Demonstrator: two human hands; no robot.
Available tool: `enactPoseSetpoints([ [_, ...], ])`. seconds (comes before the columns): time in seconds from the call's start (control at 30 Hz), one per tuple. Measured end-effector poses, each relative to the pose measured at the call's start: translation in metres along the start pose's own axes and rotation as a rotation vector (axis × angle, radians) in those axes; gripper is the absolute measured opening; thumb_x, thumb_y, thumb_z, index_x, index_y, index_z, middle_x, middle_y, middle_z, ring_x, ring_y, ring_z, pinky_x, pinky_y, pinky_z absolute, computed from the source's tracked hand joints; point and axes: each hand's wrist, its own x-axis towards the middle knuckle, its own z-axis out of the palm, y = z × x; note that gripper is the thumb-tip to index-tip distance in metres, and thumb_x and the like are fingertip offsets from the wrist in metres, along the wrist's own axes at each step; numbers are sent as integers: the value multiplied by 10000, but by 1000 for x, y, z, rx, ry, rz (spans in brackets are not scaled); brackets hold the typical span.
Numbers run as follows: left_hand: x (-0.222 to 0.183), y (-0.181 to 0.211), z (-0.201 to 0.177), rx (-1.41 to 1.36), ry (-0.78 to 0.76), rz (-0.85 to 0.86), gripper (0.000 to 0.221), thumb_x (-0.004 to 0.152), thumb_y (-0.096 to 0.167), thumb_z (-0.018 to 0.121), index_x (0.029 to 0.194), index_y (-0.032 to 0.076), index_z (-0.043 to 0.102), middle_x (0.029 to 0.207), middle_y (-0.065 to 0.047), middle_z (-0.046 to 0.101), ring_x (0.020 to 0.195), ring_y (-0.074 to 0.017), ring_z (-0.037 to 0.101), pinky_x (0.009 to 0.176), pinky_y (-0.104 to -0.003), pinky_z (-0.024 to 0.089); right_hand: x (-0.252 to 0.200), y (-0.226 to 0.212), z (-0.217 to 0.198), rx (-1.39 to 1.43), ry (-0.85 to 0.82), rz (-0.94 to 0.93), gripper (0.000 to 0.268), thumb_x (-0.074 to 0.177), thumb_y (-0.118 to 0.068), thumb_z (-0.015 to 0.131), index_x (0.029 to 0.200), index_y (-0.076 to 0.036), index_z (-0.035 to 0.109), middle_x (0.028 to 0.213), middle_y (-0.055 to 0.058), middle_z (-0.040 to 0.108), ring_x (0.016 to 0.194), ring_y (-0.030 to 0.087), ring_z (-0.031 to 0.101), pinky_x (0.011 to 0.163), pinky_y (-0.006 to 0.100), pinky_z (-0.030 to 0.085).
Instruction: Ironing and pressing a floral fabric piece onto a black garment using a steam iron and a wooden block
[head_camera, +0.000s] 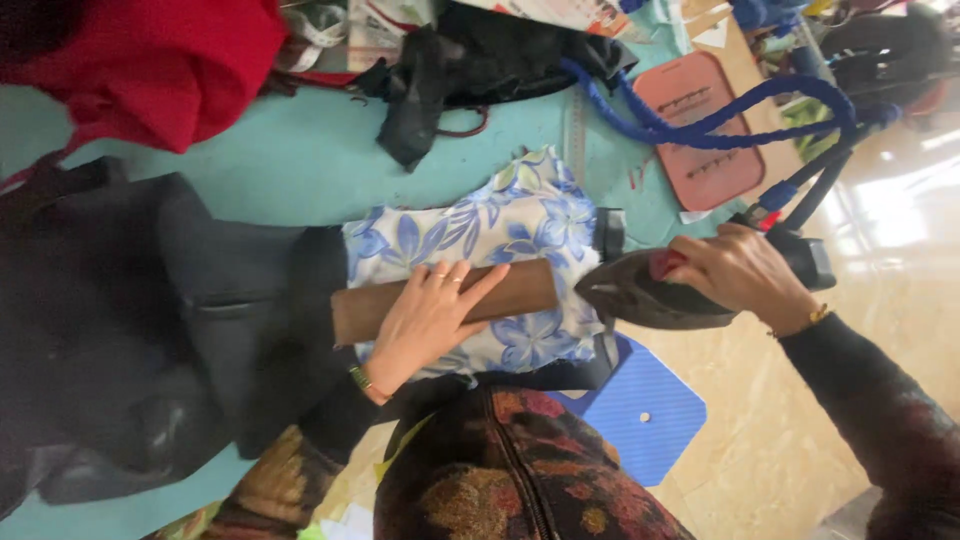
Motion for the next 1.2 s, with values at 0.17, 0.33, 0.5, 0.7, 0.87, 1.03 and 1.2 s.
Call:
enactPoseSetpoints([
  [0.17,3,-2,-2,-51,10,-17,913,922,691,588,1652,253,257,1214,-78,567,1055,-277,525,821,-385,447,3,74,0,-50,42,119,446,1060,-501,394,1041,-155,675,527,118,564,554,364,634,618,456,471],
  [0.33,2,-1,4,-37,5,-32,925,921,728,563,1657,271,238,1210,-65,556,1048,-256,516,785,-373,444,21,149,36,-145,81,152,473,1134,-472,350,1071,-98,633,570,148,618,589,408,636,711,461,516],
  [0.5,2,-1,5,-52,-19,-25,915,944,729,536,1664,264,216,1174,-71,559,980,-248,522,785,-363,445,40,196,70,-208,165,230,443,1196,-423,381,999,-109,621,602,155,556,572,382,597,544,465,415],
  [0.7,1,1,9,-27,-40,-23,959,931,753,544,1671,272,168,1205,-82,562,1009,-247,543,794,-368,462,34,185,74,-168,261,276,403,1203,-370,443,1070,-92,703,595,106,558,542,328,582,708,433,488],
  [0.87,2,0,11,-31,-4,-13,956,927,752,559,1666,271,190,1203,-85,574,1021,-258,548,794,-375,457,36,144,52,-156,360,324,483,1206,-441,366,1200,-66,671,846,129,536,750,330,545,765,462,411],
  [1.03,20,-24,15,-403,-324,13,912,964,686,531,1666,339,64,1512,-197,457,1359,-328,440,1074,-483,389,39,40,18,-47,653,329,639,1193,-507,239,1388,9,561,1206,268,491,1122,448,491,958,539,337],
  [1.2,46,-107,27,-288,-147,10,903,862,539,744,1624,322,311,1238,-179,599,1071,-282,599,855,-403,531,1,-33,50,56,563,407,440,1117,-389,469,1363,-51,606,1324,251,472,1243,443,469,1019,547,342],
])
